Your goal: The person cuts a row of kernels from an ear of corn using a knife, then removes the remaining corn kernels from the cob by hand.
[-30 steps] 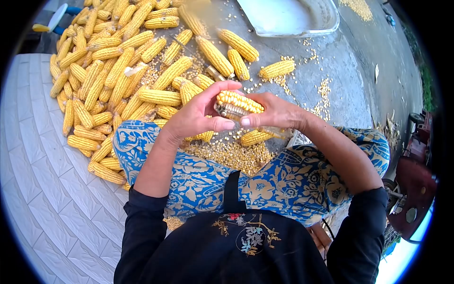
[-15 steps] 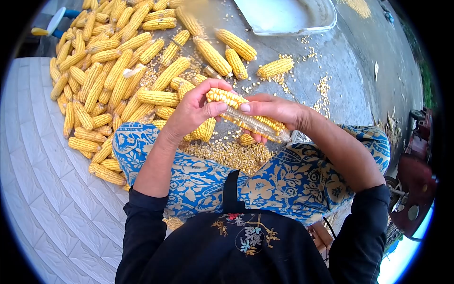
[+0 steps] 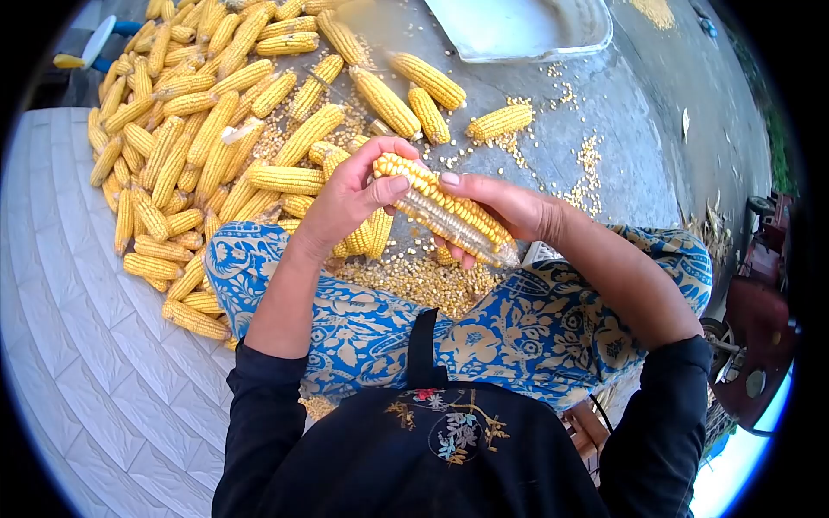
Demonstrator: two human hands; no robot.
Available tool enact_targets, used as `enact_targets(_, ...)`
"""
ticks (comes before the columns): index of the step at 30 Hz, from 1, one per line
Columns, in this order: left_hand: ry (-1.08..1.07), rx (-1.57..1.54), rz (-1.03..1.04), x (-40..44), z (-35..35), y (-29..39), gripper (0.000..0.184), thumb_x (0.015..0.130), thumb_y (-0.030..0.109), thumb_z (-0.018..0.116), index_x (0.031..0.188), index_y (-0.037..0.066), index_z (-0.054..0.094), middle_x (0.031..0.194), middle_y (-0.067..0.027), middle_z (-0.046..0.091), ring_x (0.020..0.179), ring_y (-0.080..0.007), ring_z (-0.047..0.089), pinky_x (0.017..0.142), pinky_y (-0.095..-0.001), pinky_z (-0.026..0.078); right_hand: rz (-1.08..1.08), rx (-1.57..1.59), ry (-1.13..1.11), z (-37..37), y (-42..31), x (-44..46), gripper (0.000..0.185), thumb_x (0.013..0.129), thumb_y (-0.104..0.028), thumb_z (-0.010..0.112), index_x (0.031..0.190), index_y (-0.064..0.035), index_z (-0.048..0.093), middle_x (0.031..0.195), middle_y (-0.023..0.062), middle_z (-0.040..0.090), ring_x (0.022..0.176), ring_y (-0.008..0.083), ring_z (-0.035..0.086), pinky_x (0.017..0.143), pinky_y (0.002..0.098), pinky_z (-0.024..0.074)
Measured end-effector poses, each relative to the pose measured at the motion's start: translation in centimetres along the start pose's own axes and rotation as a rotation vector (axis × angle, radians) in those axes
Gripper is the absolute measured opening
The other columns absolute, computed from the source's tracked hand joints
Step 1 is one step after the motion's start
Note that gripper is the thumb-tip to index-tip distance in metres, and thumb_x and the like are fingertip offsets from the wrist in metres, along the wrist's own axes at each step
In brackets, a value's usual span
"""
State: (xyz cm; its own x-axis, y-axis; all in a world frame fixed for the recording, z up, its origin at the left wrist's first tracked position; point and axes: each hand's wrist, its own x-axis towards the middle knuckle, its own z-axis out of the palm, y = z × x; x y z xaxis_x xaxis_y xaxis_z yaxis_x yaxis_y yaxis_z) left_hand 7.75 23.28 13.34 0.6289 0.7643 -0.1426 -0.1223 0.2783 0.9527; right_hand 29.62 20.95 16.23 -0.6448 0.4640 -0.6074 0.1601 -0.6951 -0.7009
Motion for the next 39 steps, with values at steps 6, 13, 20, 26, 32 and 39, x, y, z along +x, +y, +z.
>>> enact_targets(6,0.064,-0.124,0.067,0.3,-0.5,-0.5,0.036,0.087,0.032,0.058,0.107,0.005,0.048,0.100,-0.0064,0.057,0.094,-0.0130,0.054,0.086,-0.0272,0.043,0.163,0.362,-0.170,0.6,-0.5,-0.5,0.052,0.087,-0.052,0.046,0.094,-0.0005,0.052,0.068,0.0077,0.059,0.051,0.0140,0.059,0.041,0.0255,0.0497)
enact_targets(13,0.132,-0.050,0.077,0.2,-0.4,-0.4,0.027,0.087,0.027,0.059,0.104,0.008,0.051,0.094,-0.0005,0.057,0.080,-0.0050,0.051,0.064,-0.0180,0.043,0.051,0.045,0.022,1.5,-1.1,-0.4,0.040,0.082,-0.039,0.061,0.087,-0.0003,0.051,0.063,0.0041,0.054,0.046,0.0096,0.052,0.037,0.0230,0.0412)
enact_targets(20,0.190,0.048,-0.036,0.3,-0.5,0.0,0.026,0.087,0.028,0.058,0.104,0.009,0.051,0.091,0.0005,0.058,0.076,-0.0034,0.051,0.060,-0.0159,0.041,-0.244,-0.286,0.177,1.4,0.3,0.7,0.063,0.076,-0.047,0.066,0.110,0.0019,0.045,0.071,0.0056,0.056,0.050,0.0118,0.055,0.043,0.0224,0.0454)
enact_targets(26,0.308,-0.073,0.013,0.1,-2.3,0.0,0.035,0.087,0.039,0.056,0.106,0.010,0.050,0.101,-0.0028,0.060,0.081,-0.0050,0.056,0.052,-0.0129,0.041,0.116,0.181,-0.022,0.0,-1.6,-0.7,0.068,0.084,-0.063,0.043,0.111,-0.0010,0.048,0.074,0.0084,0.058,0.045,0.0082,0.049,0.038,0.0194,0.0381)
enact_targets(32,0.302,-0.069,0.039,0.1,-2.4,-0.2,0.037,0.086,0.040,0.057,0.107,0.011,0.049,0.100,-0.0025,0.060,0.081,-0.0043,0.056,0.052,-0.0129,0.040,0.113,0.293,-0.019,0.7,-0.8,-0.6,0.046,0.082,-0.046,0.058,0.096,-0.0023,0.052,0.063,0.0004,0.049,0.042,0.0030,0.032,0.037,0.0188,0.0224)
enact_targets(39,0.316,-0.028,-0.008,0.0,-1.9,0.5,0.029,0.086,0.033,0.059,0.104,0.011,0.053,0.093,0.0019,0.059,0.074,-0.0015,0.051,0.056,-0.0151,0.039,-0.081,-0.205,0.272,1.6,0.5,0.1,0.058,0.072,-0.046,0.071,0.104,-0.0022,0.051,0.071,0.0018,0.055,0.054,0.0046,0.050,0.042,0.0165,0.0359)
